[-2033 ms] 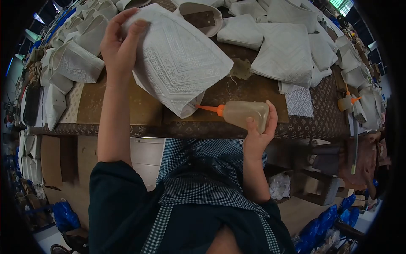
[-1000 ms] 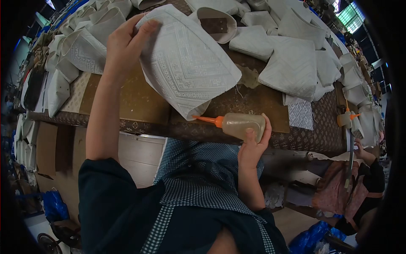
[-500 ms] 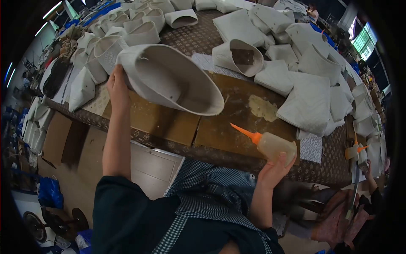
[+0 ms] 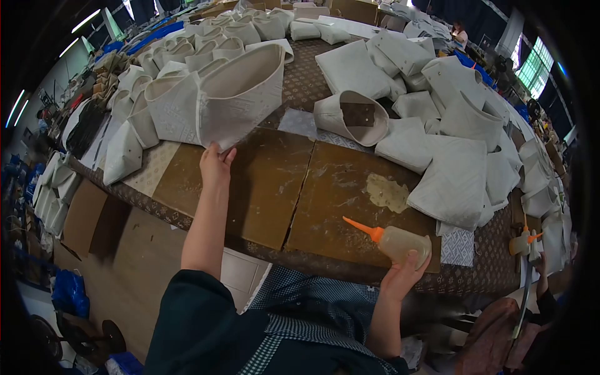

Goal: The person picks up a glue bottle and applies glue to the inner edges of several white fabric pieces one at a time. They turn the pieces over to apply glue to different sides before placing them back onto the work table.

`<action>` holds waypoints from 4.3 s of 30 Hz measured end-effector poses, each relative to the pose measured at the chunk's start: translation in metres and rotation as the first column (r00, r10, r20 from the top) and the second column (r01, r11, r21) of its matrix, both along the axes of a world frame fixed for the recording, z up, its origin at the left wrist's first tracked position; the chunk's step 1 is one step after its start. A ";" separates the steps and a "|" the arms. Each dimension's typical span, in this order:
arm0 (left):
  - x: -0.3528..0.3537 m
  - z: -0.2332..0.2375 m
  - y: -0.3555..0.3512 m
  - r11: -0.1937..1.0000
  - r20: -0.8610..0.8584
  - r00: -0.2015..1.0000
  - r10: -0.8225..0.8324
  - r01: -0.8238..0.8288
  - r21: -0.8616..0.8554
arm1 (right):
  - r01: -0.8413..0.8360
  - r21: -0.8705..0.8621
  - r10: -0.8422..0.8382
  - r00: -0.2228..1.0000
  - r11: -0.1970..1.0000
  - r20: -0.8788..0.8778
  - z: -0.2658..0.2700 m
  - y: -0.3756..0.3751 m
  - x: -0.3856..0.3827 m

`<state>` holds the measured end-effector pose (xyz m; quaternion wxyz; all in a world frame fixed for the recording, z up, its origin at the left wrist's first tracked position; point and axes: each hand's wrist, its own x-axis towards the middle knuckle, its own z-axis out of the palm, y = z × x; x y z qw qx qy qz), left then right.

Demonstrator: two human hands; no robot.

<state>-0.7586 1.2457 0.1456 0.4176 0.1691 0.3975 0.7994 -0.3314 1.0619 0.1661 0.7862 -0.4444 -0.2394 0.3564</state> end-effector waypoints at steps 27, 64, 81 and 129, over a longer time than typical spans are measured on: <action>0.152 0.016 0.154 0.922 -0.999 0.027 -0.043 0.386 -0.029 | -0.025 0.028 0.024 0.998 0.999 0.063 -0.003 0.005 0.001; 0.158 0.039 -0.123 0.951 -0.893 0.410 -0.188 0.303 -0.061 | 0.159 0.128 -0.200 0.876 0.979 0.440 0.005 -0.004 0.033; 0.156 0.040 -0.122 0.953 -0.937 0.315 -0.151 0.297 -0.054 | 0.204 0.111 -0.232 0.852 0.973 0.469 -0.001 -0.007 0.034; 0.139 0.018 -0.110 0.921 -0.928 0.335 -0.161 0.389 -0.020 | -0.191 -0.093 0.210 0.938 0.977 0.277 0.002 -0.002 0.013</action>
